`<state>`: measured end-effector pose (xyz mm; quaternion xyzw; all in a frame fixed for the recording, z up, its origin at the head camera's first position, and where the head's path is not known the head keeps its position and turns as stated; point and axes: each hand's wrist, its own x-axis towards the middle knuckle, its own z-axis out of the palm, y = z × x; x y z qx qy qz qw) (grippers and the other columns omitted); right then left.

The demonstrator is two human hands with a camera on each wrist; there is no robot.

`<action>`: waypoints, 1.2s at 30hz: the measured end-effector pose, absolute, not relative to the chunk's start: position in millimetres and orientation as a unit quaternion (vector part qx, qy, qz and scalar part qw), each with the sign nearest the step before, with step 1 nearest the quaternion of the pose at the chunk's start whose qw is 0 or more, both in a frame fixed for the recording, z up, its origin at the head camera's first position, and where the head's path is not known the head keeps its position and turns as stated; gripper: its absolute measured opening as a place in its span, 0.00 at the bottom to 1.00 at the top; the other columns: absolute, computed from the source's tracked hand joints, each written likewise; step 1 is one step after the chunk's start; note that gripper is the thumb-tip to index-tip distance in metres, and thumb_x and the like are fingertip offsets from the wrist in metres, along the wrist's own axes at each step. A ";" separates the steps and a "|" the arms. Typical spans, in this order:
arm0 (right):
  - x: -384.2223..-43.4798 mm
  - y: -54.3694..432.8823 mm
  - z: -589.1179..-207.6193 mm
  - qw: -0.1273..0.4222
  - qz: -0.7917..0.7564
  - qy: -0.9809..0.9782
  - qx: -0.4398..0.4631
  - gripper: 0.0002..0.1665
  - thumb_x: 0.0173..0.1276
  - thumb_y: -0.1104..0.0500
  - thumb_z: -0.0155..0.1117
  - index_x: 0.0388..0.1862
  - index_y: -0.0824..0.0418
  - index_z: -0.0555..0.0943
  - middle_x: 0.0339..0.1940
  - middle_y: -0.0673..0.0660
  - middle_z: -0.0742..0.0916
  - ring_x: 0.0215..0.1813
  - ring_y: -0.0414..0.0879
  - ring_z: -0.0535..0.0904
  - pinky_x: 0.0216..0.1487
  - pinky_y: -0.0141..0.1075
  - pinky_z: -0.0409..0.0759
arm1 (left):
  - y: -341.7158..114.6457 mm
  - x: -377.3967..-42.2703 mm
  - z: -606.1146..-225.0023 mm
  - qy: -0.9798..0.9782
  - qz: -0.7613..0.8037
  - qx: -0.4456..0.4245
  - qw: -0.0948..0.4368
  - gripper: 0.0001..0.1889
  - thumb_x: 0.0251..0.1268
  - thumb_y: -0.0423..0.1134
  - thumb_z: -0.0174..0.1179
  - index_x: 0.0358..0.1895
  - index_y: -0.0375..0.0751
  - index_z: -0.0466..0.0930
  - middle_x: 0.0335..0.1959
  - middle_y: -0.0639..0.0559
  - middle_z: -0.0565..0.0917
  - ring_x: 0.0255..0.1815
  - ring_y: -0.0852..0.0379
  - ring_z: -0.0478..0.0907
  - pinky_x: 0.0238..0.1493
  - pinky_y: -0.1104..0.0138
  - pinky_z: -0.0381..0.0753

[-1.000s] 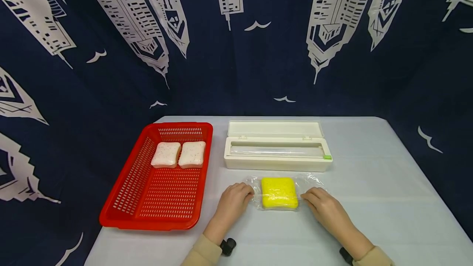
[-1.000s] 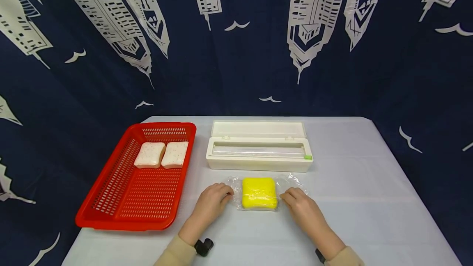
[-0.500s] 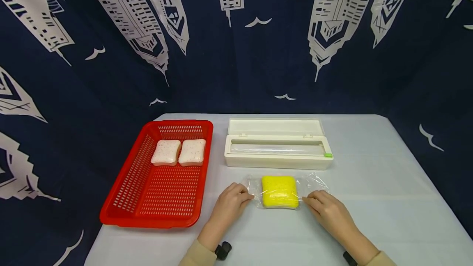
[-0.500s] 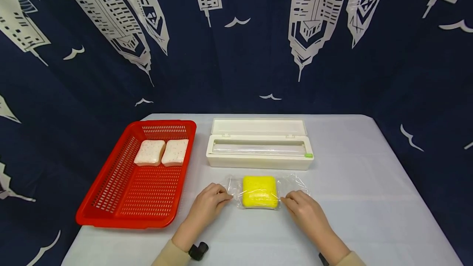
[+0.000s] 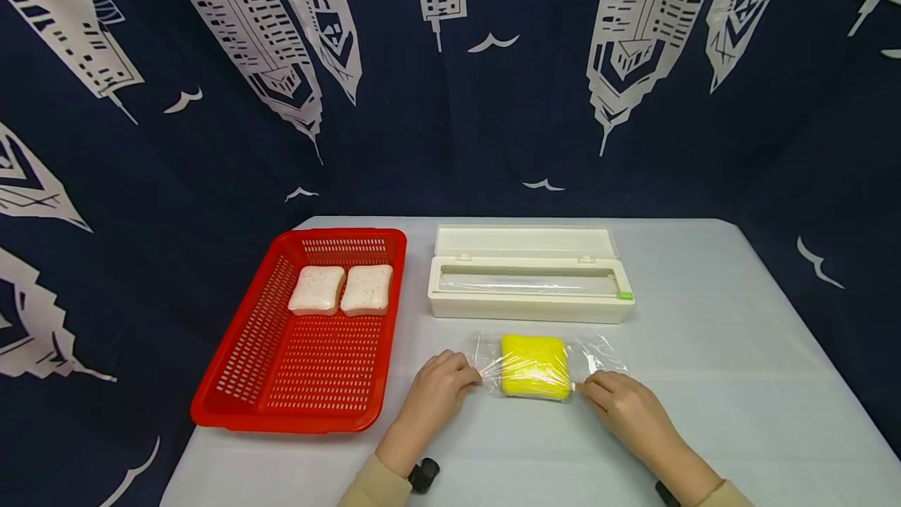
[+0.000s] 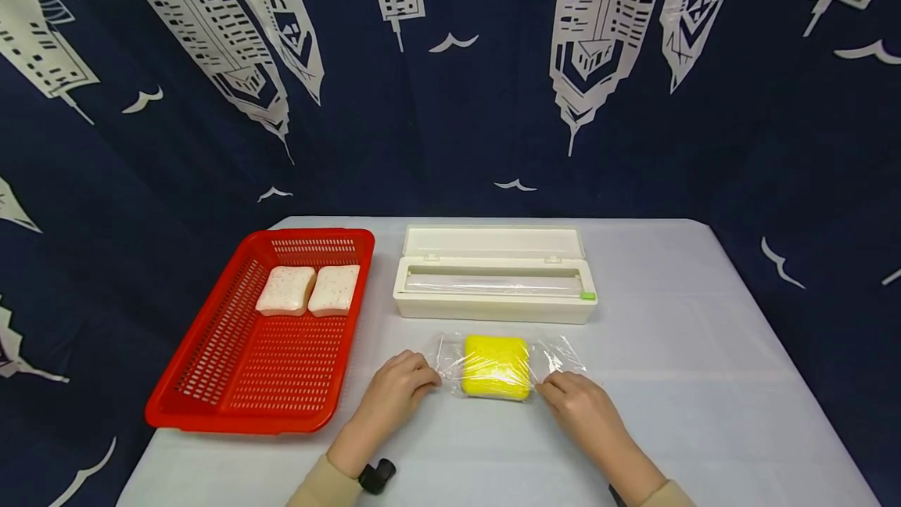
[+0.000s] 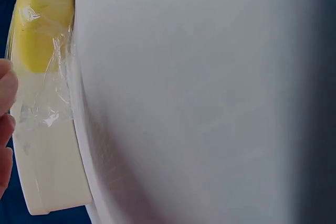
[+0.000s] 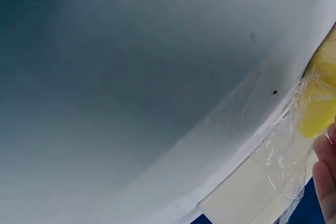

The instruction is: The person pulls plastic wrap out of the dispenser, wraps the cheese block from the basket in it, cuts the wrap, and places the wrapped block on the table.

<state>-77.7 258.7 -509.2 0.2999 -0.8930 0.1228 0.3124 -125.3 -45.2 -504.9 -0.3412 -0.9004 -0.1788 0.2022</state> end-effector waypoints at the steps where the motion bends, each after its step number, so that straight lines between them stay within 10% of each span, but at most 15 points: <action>1: -77.8 258.9 -509.0 0.311 0.125 -0.892 0.304 0.21 0.31 0.68 0.79 0.30 0.59 0.88 0.30 0.49 0.86 0.31 0.43 0.81 0.34 0.34 0.80 | -45.2 -125.8 -504.7 -0.902 -0.177 -0.341 0.198 0.06 0.49 0.36 0.75 0.29 0.52 0.87 0.26 0.61 0.79 0.33 0.63 0.75 0.35 0.74 0.73; 25: -80.0 248.1 -505.3 0.263 0.113 -0.920 0.269 0.19 0.33 0.69 0.84 0.25 0.56 0.86 0.26 0.46 0.85 0.28 0.39 0.79 0.30 0.28 0.80 | -27.6 -133.2 -499.1 -0.928 -0.085 -0.347 0.108 0.09 0.53 0.35 0.72 0.35 0.54 0.88 0.30 0.60 0.84 0.33 0.62 0.73 0.34 0.75 0.71; 36: -75.5 230.6 -484.7 0.155 0.238 -0.957 0.052 0.09 0.54 0.73 0.70 0.33 0.63 0.85 0.30 0.54 0.88 0.31 0.43 0.82 0.30 0.34 0.81 | -14.7 -127.9 -480.5 -0.947 -0.209 -0.236 0.067 0.03 0.59 0.31 0.67 0.34 0.43 0.83 0.28 0.54 0.81 0.30 0.58 0.74 0.32 0.72 0.73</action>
